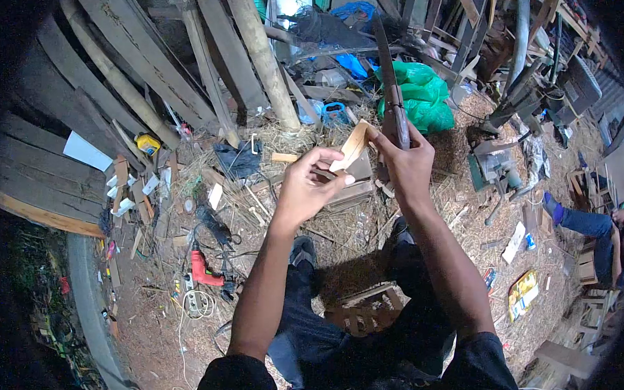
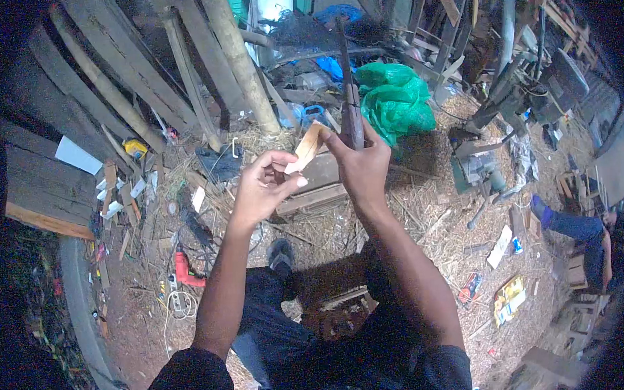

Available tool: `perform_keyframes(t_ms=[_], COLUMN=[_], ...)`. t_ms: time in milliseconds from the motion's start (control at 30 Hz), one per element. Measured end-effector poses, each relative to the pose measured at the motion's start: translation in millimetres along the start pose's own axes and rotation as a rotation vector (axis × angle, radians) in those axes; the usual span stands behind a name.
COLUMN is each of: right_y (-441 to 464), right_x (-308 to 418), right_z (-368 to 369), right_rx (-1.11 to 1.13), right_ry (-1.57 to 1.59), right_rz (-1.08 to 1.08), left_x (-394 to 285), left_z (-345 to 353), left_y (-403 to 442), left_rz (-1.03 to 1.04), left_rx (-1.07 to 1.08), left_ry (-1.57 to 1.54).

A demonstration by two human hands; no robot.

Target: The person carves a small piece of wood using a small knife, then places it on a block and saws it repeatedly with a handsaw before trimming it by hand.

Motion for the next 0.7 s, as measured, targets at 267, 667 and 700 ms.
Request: perform_keyframes(t_ms=[267, 667, 700], right_y=[0.9, 1.4, 2.5], right_x=[-13.4, -27.3, -30.1], right_z=[2.7, -4.1, -4.0], right_rx=[-0.005, -0.013, -0.011], right_ry=[-0.078, -0.169, -0.178], right_rz=[0.014, 0.055, 0.084], left_x=[-0.6, 22.3, 21.5], left_z=[0.5, -1.9, -4.6], left_y=[-5.4, -0.6, -0.3], left_rz=[0.232, -0.023, -0.023], left_rx=[-0.258, -0.240, -0.259], left_ry=[0.368, 0.218, 0.210])
Point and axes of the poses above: each hand's wrist, its own y-axis towards the middle knuckle, its own z-axis out of the palm, x = y × z, the point moved 6 cm from there along y, towards the middle knuckle, and after that the axes turned 10 degrees about -z, right-handed, at the moved point
